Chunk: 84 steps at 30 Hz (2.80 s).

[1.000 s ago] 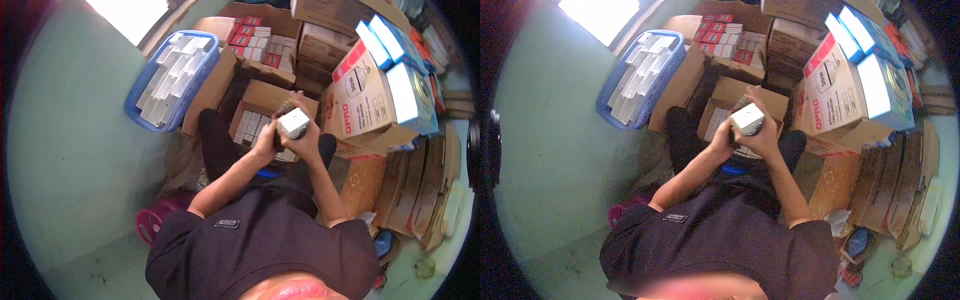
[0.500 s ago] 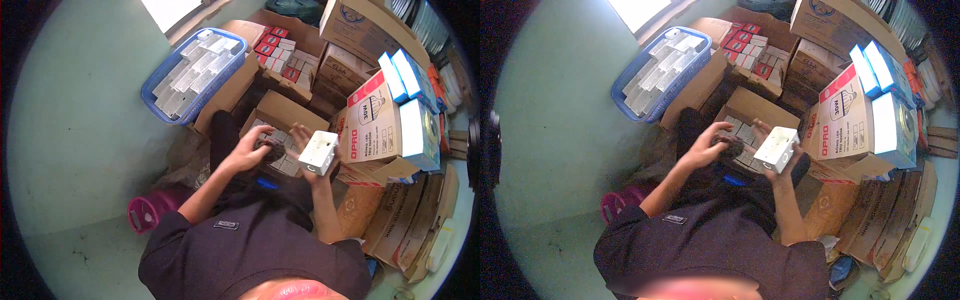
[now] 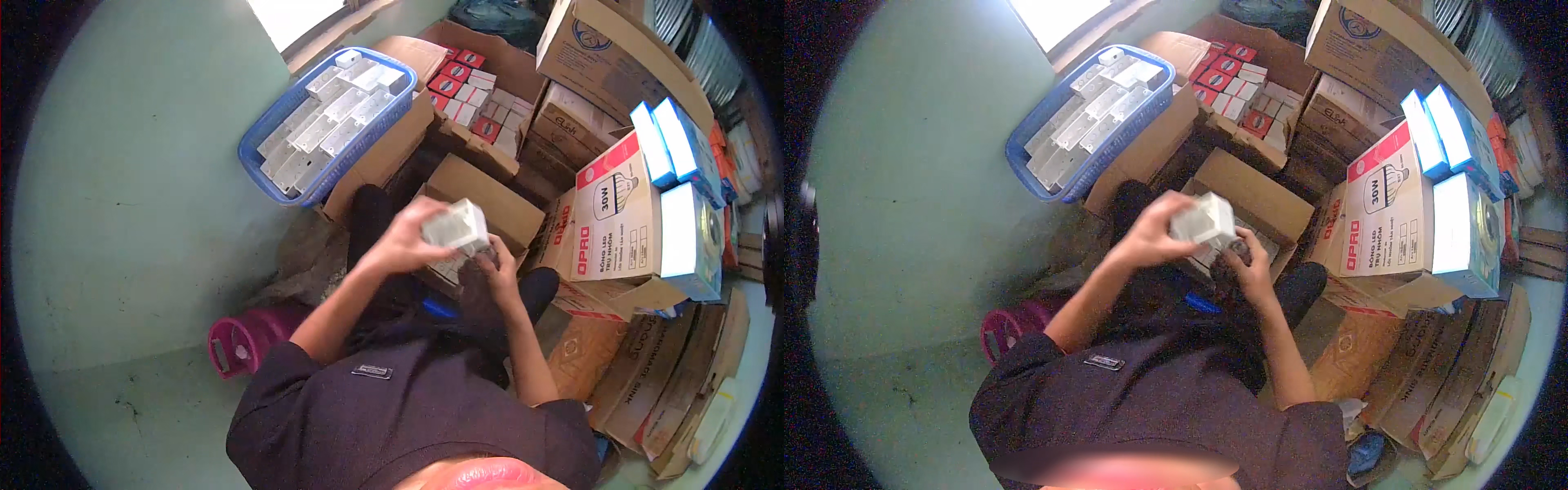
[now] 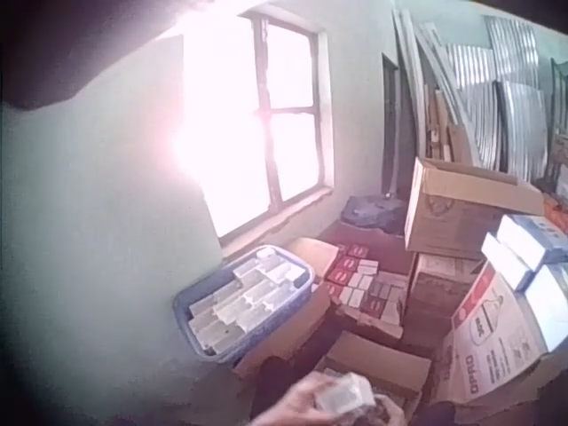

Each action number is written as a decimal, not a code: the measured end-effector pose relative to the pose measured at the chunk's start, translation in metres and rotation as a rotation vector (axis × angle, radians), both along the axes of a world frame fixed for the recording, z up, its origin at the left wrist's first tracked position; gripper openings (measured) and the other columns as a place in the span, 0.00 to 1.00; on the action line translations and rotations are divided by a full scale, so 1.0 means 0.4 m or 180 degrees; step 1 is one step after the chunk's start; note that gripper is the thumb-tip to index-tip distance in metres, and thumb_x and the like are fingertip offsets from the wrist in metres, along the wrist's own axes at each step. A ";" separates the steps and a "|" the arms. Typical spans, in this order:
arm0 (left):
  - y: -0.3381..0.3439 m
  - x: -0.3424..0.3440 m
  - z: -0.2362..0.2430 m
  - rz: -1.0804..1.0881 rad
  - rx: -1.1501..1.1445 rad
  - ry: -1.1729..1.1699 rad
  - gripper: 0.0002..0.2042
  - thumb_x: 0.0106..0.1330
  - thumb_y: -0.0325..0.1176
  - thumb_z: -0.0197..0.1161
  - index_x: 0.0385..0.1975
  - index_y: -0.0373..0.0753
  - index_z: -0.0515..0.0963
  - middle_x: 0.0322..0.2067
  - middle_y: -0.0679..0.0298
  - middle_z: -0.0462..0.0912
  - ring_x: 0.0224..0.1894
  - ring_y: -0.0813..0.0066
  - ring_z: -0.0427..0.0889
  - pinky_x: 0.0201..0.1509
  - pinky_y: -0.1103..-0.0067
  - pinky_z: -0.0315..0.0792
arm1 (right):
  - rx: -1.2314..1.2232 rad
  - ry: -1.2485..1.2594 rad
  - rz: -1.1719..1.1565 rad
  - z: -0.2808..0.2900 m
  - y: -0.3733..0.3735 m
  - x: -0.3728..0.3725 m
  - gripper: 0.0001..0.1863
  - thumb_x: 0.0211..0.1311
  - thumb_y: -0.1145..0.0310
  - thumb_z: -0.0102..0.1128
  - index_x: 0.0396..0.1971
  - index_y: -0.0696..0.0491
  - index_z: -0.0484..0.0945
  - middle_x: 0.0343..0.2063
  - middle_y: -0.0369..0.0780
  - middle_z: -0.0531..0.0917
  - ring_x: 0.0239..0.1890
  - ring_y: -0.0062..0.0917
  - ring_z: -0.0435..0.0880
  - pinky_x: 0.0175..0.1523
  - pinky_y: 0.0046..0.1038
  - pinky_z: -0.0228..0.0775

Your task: Cleaning small white boxes with a cloth and placing them into a blue basket.

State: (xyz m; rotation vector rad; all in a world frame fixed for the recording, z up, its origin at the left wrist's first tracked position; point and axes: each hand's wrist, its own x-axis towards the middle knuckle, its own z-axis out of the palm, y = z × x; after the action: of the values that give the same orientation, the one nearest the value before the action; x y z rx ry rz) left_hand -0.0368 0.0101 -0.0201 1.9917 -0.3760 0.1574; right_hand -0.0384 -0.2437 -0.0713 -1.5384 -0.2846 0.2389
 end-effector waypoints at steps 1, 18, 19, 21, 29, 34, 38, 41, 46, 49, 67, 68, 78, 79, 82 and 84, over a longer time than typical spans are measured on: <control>0.045 0.035 0.044 0.0276 0.0139 -0.0139 0.35 0.49 0.44 0.85 0.56 0.33 0.80 0.49 0.55 0.83 0.54 0.62 0.82 0.61 0.68 0.76 | -0.0110 0.0144 -0.0088 0.050 -0.021 0.001 0.26 0.68 0.58 0.68 0.61 0.55 0.77 0.44 0.39 0.84 0.47 0.23 0.84 0.53 0.28 0.76; 0.711 0.595 -0.003 0.2746 0.1284 0.1002 0.46 0.42 0.56 0.86 0.60 0.32 0.81 0.56 0.50 0.86 0.59 0.59 0.85 0.67 0.68 0.75 | -0.0905 0.0347 -0.2832 -0.337 -0.383 -0.011 0.15 0.77 0.61 0.57 0.46 0.59 0.83 0.45 0.39 0.86 0.50 0.27 0.81 0.60 0.32 0.69; 0.706 0.606 -0.008 0.2728 0.1272 0.1002 0.46 0.42 0.56 0.86 0.60 0.32 0.81 0.56 0.50 0.86 0.59 0.59 0.85 0.67 0.68 0.75 | -0.0895 0.0329 -0.2886 -0.340 -0.382 -0.007 0.14 0.76 0.63 0.57 0.45 0.60 0.83 0.43 0.39 0.86 0.48 0.26 0.81 0.59 0.30 0.70; 0.700 0.614 -0.015 0.2791 0.1388 0.1015 0.47 0.42 0.56 0.86 0.61 0.32 0.80 0.56 0.49 0.86 0.59 0.60 0.85 0.67 0.68 0.76 | -0.0886 0.0421 -0.2920 -0.348 -0.388 -0.004 0.14 0.75 0.64 0.57 0.43 0.61 0.84 0.41 0.39 0.86 0.47 0.26 0.81 0.58 0.29 0.71; 0.720 0.627 -0.092 0.2929 0.1503 0.0954 0.45 0.44 0.57 0.85 0.61 0.35 0.81 0.60 0.45 0.80 0.62 0.56 0.82 0.69 0.67 0.75 | -0.0938 0.0329 -0.2812 -0.343 -0.381 0.007 0.13 0.76 0.64 0.58 0.44 0.60 0.83 0.43 0.38 0.86 0.47 0.26 0.81 0.58 0.30 0.70; 0.679 0.607 -0.113 0.2852 0.1707 0.0659 0.37 0.52 0.57 0.80 0.59 0.40 0.83 0.61 0.45 0.78 0.64 0.51 0.79 0.71 0.65 0.72 | -0.1040 0.0325 -0.2870 -0.345 -0.386 0.005 0.13 0.75 0.64 0.58 0.43 0.60 0.83 0.42 0.38 0.85 0.47 0.26 0.80 0.58 0.30 0.70; 0.710 0.608 -0.087 0.2862 0.1771 0.0683 0.34 0.53 0.57 0.79 0.57 0.42 0.86 0.56 0.46 0.85 0.60 0.53 0.84 0.68 0.66 0.75 | -0.0897 0.0358 -0.2819 -0.348 -0.379 0.020 0.14 0.76 0.64 0.58 0.44 0.60 0.84 0.41 0.37 0.86 0.47 0.25 0.81 0.58 0.30 0.70; 0.697 0.607 -0.076 0.2857 0.2002 0.0598 0.33 0.54 0.56 0.78 0.57 0.43 0.86 0.54 0.48 0.87 0.58 0.54 0.86 0.67 0.67 0.76 | -0.0920 0.0347 -0.2838 -0.345 -0.382 0.014 0.14 0.76 0.63 0.58 0.44 0.59 0.84 0.41 0.37 0.86 0.46 0.24 0.81 0.57 0.29 0.70; 0.694 0.607 -0.042 0.2753 0.2124 0.0869 0.35 0.54 0.58 0.76 0.58 0.41 0.85 0.53 0.49 0.88 0.58 0.55 0.86 0.68 0.67 0.75 | -0.0960 0.0340 -0.2791 -0.353 -0.395 0.008 0.14 0.77 0.62 0.57 0.45 0.58 0.84 0.40 0.37 0.86 0.46 0.23 0.82 0.57 0.29 0.70; 0.703 0.589 -0.029 0.2655 0.2344 0.0784 0.36 0.54 0.59 0.76 0.58 0.39 0.85 0.55 0.49 0.87 0.60 0.54 0.85 0.69 0.67 0.75 | -0.0976 0.0442 -0.2770 -0.334 -0.379 0.015 0.14 0.77 0.62 0.57 0.45 0.58 0.84 0.40 0.37 0.86 0.46 0.23 0.82 0.57 0.28 0.70; 0.504 0.488 0.037 0.2726 0.1881 -0.1139 0.19 0.65 0.43 0.72 0.51 0.39 0.86 0.52 0.50 0.84 0.58 0.55 0.83 0.59 0.66 0.78 | -0.0975 0.0393 -0.2835 -0.335 -0.365 0.023 0.12 0.77 0.66 0.58 0.45 0.59 0.84 0.38 0.36 0.86 0.42 0.21 0.82 0.54 0.25 0.71; 0.356 0.455 0.078 0.2648 0.1278 -0.0984 0.14 0.67 0.37 0.70 0.49 0.39 0.86 0.47 0.53 0.87 0.54 0.59 0.86 0.54 0.67 0.80 | -0.1014 0.0422 -0.2886 -0.341 -0.375 0.016 0.12 0.77 0.66 0.58 0.45 0.59 0.84 0.38 0.36 0.86 0.42 0.21 0.82 0.54 0.25 0.71; -0.085 0.299 -0.879 0.1610 -0.2110 0.4287 0.21 0.74 0.38 0.60 0.60 0.32 0.73 0.49 0.50 0.85 0.46 0.57 0.88 0.55 0.63 0.83 | -0.1114 0.0444 -0.2811 -0.319 -0.345 0.062 0.11 0.76 0.68 0.56 0.41 0.60 0.82 0.39 0.36 0.86 0.43 0.22 0.81 0.55 0.26 0.71; -0.089 0.282 -0.980 0.1972 -0.2454 0.4563 0.22 0.74 0.37 0.59 0.63 0.32 0.71 0.50 0.49 0.80 0.47 0.54 0.85 0.49 0.60 0.85 | -0.1165 0.0478 -0.2845 -0.318 -0.349 0.052 0.11 0.76 0.68 0.56 0.41 0.60 0.82 0.39 0.37 0.86 0.43 0.22 0.81 0.54 0.26 0.71; -0.072 0.242 -1.209 0.2590 -0.2875 0.4710 0.24 0.73 0.35 0.55 0.67 0.33 0.66 0.54 0.47 0.74 0.50 0.47 0.82 0.45 0.56 0.87 | -0.1172 0.0480 -0.2965 -0.356 -0.389 0.023 0.10 0.75 0.69 0.56 0.40 0.61 0.81 0.39 0.37 0.85 0.43 0.22 0.81 0.54 0.26 0.72; -0.062 0.244 -1.261 0.2911 -0.3318 0.4644 0.24 0.73 0.34 0.55 0.66 0.33 0.66 0.54 0.45 0.73 0.51 0.46 0.81 0.46 0.55 0.87 | -0.1280 0.0467 -0.2959 -0.346 -0.379 0.024 0.10 0.75 0.69 0.56 0.39 0.61 0.81 0.39 0.38 0.85 0.42 0.23 0.81 0.54 0.27 0.72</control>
State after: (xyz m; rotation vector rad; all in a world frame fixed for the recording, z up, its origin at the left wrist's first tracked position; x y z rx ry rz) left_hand 0.0609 -0.0148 -0.5247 0.6991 1.2986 -0.4514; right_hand -0.0287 -0.3954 -0.2097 -1.8746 0.6333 -0.3474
